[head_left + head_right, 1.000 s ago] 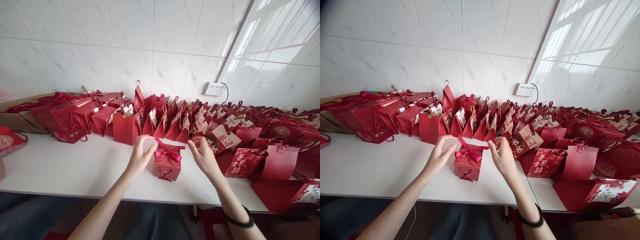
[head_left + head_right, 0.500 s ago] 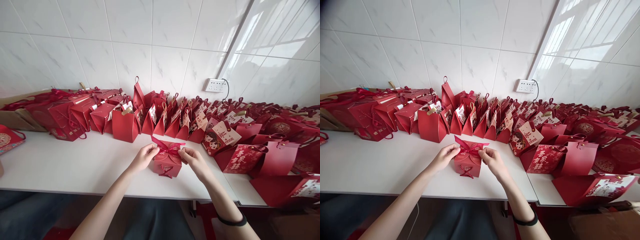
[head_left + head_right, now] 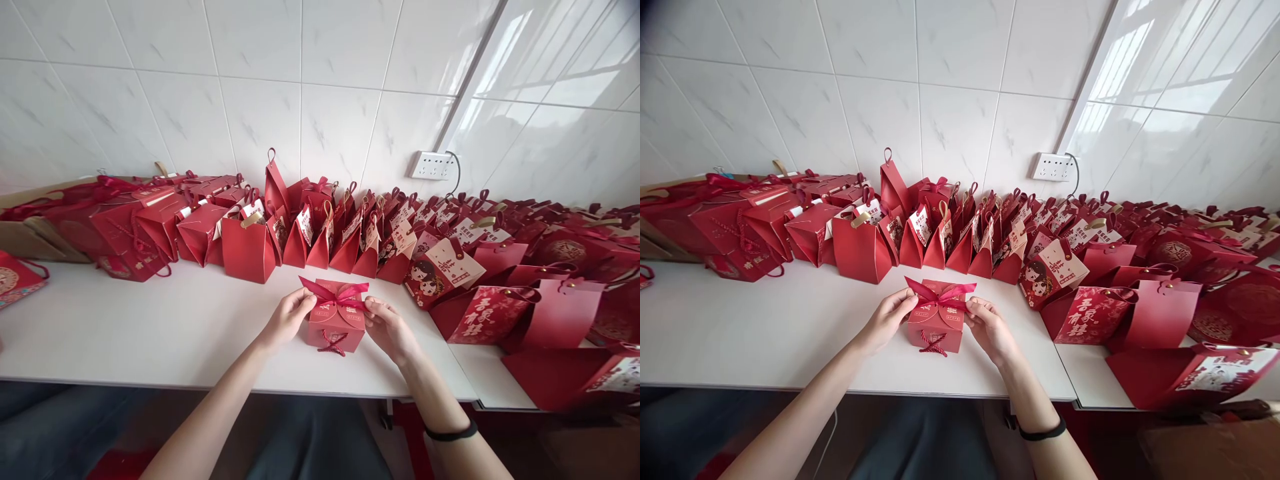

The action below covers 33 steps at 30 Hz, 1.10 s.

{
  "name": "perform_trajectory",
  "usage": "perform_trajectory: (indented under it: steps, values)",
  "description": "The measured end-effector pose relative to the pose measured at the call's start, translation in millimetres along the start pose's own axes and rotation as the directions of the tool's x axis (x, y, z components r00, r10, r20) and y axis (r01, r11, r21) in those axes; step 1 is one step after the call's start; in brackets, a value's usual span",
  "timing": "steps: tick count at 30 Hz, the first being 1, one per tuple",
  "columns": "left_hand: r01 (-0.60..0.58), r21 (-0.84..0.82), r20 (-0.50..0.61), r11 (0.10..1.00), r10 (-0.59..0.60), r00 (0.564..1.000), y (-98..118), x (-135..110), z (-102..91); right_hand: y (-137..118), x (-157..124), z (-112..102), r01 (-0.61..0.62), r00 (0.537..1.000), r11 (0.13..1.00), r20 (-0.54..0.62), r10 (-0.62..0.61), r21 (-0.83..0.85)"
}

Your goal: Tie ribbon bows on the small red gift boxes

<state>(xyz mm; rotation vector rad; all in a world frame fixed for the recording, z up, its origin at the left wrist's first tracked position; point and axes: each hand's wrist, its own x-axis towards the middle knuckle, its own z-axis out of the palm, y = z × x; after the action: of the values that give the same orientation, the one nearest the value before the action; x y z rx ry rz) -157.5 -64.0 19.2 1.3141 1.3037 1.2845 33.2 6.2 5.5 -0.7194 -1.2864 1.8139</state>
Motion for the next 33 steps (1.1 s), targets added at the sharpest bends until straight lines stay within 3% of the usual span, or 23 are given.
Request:
perform_trajectory:
  steps: [7, 10, 16, 20, 22, 24, 27, 29, 31, 33]
  values:
    - [0.022, -0.039, -0.027, 0.999, -0.023, 0.999, -1, 1, 1.7, 4, 1, -1, -0.007, 1.0, 1.0, -0.017, 0.007, -0.015]
    - [0.04, -0.065, -0.014, 0.997, -0.041, 0.999, -4, 1, 0.5, 3, -5, -3, 0.041, 0.996, 0.986, -0.066, -0.052, -0.16]
    - [0.076, -0.183, -0.127, 0.98, -0.1, 0.987, -14, 10, 1.7, 13, -37, 7, 0.109, 0.926, 0.795, -0.229, -0.299, -0.597]
    - [0.049, -0.148, -0.1, 0.988, -0.064, 0.993, -10, 14, 5.7, 22, -45, 19, 0.16, 0.949, 0.717, -0.094, -0.301, -0.679]
    - [0.05, -0.073, -0.121, 0.996, -0.058, 0.991, -7, 6, 5.8, 24, -40, 17, 0.17, 0.967, 0.724, -0.029, -0.253, -0.669]
    - [0.062, 0.015, -0.155, 0.998, -0.059, 0.986, -3, -8, 4.6, 25, -33, 8, 0.158, 0.97, 0.733, -0.037, -0.242, -0.661]
    - [0.1, 0.155, -0.191, 0.983, -0.07, 0.979, -2, -38, 2.3, 24, -25, -9, 0.128, 0.912, 0.705, -0.196, -0.36, -0.698]
    - [0.092, 0.198, -0.129, 0.976, -0.067, 0.989, -1, -57, 1.4, 21, -24, -17, 0.101, 0.859, 0.705, -0.296, -0.418, -0.702]
    - [0.026, 0.203, -0.116, 0.979, -0.003, 0.993, 3, -69, 0.9, 16, -26, -18, 0.081, 0.849, 0.732, -0.338, -0.406, -0.676]
    - [-0.044, 0.223, -0.233, 0.974, 0.097, 0.968, 11, -71, 0.6, 12, -30, -15, 0.089, 0.866, 0.742, -0.316, -0.387, -0.665]
